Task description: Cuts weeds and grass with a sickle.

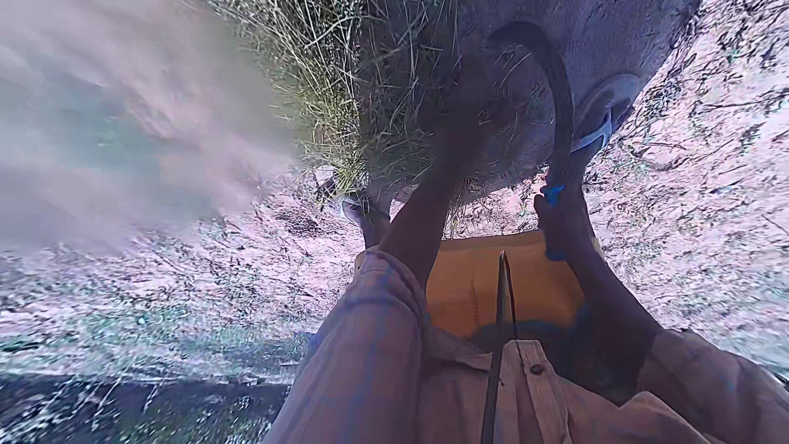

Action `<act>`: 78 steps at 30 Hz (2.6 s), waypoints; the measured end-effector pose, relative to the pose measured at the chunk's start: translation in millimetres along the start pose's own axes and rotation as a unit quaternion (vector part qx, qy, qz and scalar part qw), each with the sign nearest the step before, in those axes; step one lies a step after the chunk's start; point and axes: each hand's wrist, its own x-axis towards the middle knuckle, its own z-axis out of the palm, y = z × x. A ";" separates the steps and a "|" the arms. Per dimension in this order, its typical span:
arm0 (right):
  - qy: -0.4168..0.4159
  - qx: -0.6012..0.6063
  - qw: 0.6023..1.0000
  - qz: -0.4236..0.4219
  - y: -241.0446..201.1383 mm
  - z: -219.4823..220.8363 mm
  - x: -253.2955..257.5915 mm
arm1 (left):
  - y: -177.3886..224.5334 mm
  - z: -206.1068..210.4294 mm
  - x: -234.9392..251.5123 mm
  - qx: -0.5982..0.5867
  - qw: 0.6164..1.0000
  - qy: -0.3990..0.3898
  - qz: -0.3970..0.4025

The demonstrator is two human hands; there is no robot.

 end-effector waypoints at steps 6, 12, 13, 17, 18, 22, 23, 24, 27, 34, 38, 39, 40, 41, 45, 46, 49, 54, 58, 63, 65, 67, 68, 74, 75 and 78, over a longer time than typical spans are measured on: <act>-0.085 -0.094 0.983 0.131 21.1 -8.5 -81.4 | -3.5 33.3 -64.8 -0.030 0.995 -0.092 0.022; 0.007 -0.028 0.999 0.036 21.0 -23.5 -78.4 | -130.1 102.1 -105.3 0.061 0.981 -0.156 -0.098; 0.029 -0.008 0.999 0.015 14.0 -21.9 -68.7 | -142.6 106.1 -102.8 0.076 0.979 -0.160 -0.096; 0.007 0.046 0.998 0.034 7.1 13.1 -42.5 | -118.3 85.2 -86.1 0.098 0.978 -0.179 -0.033; -0.032 0.054 0.996 0.071 11.9 24.9 -47.8 | -96.0 73.0 -88.0 0.093 0.979 -0.182 0.007; -0.050 0.121 0.984 0.122 23.3 43.0 -77.8 | -19.9 40.8 -71.4 0.025 0.988 -0.011 0.153; -0.034 0.119 0.985 0.118 20.2 37.9 -80.1 | -10.7 39.3 -57.5 0.011 0.988 0.035 0.151; -0.013 0.113 0.987 0.109 16.6 30.4 -79.2 | -6.0 40.8 -38.7 0.008 0.989 0.071 0.131; 0.041 0.120 0.990 0.059 10.4 7.0 -66.4 | -13.2 49.5 20.2 0.060 0.995 0.078 0.015; -0.053 0.091 0.994 0.019 17.1 3.6 -44.6 | -51.8 5.1 6.2 0.012 0.999 -0.050 0.003; -0.097 -0.030 0.994 0.034 -4.6 27.7 -9.5 | -64.0 -4.4 21.6 0.017 0.998 -0.040 0.037; -0.117 -0.073 0.989 0.053 -4.6 31.6 -12.2 | -67.8 0.2 19.0 0.025 0.998 -0.048 0.041; -0.136 -0.113 0.982 0.069 -4.3 30.4 -22.1 | -72.8 9.4 13.4 0.029 0.997 -0.055 0.047; -0.151 -0.146 0.975 0.076 -5.5 24.0 -33.9 | -76.9 17.8 5.8 0.025 0.997 -0.059 0.050; -0.222 -0.172 0.956 0.080 15.4 -4.1 -86.2 | -110.1 65.6 -56.9 0.049 0.989 -0.137 -0.008; -0.226 -0.141 0.960 0.086 19.8 -6.8 -92.6 | -120.5 78.0 -73.0 0.055 0.987 -0.151 -0.022; -0.151 0.116 0.980 0.063 6.4 -0.3 -87.9 | -125.6 78.5 -90.9 0.072 0.980 -0.177 -0.059; 0.033 0.460 0.887 -0.010 -34.9 16.5 -31.6 | -52.9 -11.7 -45.5 0.091 0.988 -0.128 -0.004; 0.063 0.473 0.879 0.017 -28.7 3.0 -10.2 | 18.7 -91.3 34.1 0.171 0.974 -0.084 0.126; 0.019 0.501 0.863 0.051 -48.2 -30.6 -12.5 | 111.6 -134.6 104.1 0.160 0.945 0.105 0.266; -0.011 0.499 0.864 0.062 -53.9 -45.4 -17.0 | 131.3 -139.3 118.4 0.186 0.940 0.136 0.251; -0.023 0.503 0.863 0.047 -53.7 -60.1 -20.2 | 143.3 -144.6 130.5 0.202 0.946 0.145 0.209; -0.026 0.504 0.863 0.033 -52.9 -67.7 -21.8 | 145.0 -149.2 137.8 0.214 0.950 0.142 0.176; 0.001 0.517 0.856 0.009 -49.4 -94.3 -15.6 | 113.6 -163.6 135.6 0.200 0.974 0.101 -0.014; 0.000 0.506 0.862 0.017 -50.9 -96.0 -13.5 | 106.3 -164.3 129.6 0.198 0.975 0.092 -0.028; -0.021 0.456 0.890 0.021 -54.4 -98.2 -9.2 | 83.2 -166.3 114.5 0.195 0.976 0.084 -0.039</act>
